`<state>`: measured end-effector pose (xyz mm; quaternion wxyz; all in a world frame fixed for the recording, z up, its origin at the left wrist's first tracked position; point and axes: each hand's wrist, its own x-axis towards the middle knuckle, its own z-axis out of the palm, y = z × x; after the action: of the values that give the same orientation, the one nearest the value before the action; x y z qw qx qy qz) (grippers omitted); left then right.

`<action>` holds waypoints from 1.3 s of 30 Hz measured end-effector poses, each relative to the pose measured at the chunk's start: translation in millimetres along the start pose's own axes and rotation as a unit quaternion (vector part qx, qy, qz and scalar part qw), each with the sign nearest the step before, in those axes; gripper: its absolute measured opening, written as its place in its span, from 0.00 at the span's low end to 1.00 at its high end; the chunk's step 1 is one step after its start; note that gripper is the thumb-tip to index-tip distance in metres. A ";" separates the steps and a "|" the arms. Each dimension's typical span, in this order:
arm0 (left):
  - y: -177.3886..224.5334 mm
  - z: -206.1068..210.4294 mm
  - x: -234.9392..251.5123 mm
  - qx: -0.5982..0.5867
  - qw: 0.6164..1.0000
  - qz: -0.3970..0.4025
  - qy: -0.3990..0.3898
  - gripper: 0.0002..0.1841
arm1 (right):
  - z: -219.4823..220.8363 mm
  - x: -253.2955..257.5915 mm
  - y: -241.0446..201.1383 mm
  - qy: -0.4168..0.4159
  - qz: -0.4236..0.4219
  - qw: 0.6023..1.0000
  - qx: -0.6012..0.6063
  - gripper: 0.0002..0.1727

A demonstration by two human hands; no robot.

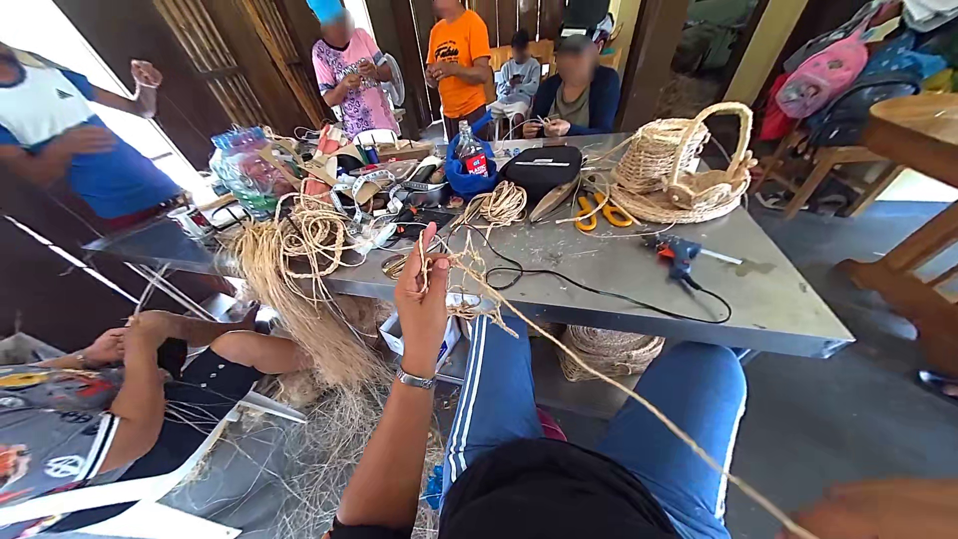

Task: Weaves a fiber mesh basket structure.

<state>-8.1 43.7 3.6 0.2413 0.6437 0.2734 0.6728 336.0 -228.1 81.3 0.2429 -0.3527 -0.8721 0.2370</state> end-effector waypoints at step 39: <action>51.7 55.6 -31.2 -0.081 0.981 -0.040 -0.174 0.07 | 81.1 166.7 78.5 0.394 0.019 0.916 -0.070 0.06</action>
<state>50.5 -12.1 17.0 0.3633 0.7176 0.1977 0.5604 221.7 -75.9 15.7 0.5369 -0.4504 -0.7130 0.0217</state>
